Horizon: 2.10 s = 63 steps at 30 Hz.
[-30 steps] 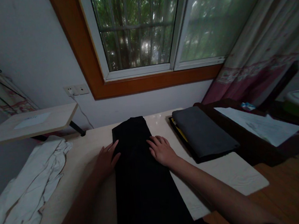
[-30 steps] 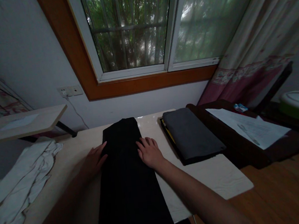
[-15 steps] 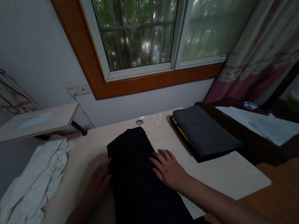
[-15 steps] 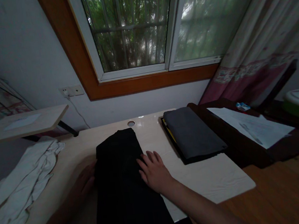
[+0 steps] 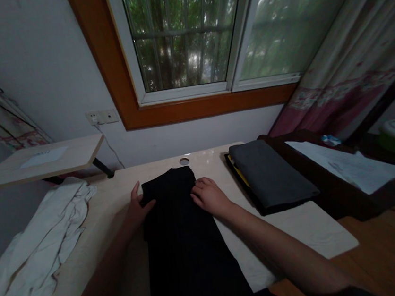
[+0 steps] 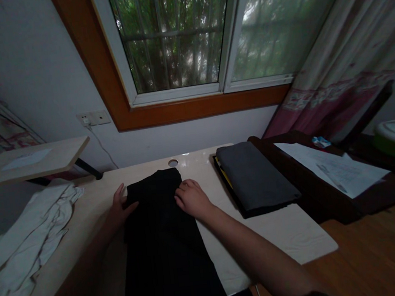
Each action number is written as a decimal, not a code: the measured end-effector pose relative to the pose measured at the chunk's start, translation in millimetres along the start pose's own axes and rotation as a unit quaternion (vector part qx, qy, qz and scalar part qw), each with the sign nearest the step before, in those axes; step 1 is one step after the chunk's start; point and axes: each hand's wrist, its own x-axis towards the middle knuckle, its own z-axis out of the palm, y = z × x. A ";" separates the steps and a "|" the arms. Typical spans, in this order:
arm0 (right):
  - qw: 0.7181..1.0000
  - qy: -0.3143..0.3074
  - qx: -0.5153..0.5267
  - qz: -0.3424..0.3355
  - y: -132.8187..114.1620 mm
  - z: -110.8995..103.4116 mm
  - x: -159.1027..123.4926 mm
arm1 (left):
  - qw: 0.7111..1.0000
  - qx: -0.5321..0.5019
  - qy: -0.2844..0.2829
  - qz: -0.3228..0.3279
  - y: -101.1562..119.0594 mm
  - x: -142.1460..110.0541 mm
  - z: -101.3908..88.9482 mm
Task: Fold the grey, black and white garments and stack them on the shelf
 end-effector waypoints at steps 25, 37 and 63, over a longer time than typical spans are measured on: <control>0.983 -0.101 0.106 -0.114 20.2 57.4 152.1 | 0.990 0.053 -0.025 0.126 -13.5 -10.0 12.0; 0.981 -0.127 0.146 -0.011 45.2 30.1 161.5 | 0.988 0.053 -0.025 0.141 -12.4 -7.5 12.0; 0.948 -0.007 0.304 0.093 99.2 55.7 135.5 | 0.995 0.007 -0.076 0.063 4.3 -18.5 10.2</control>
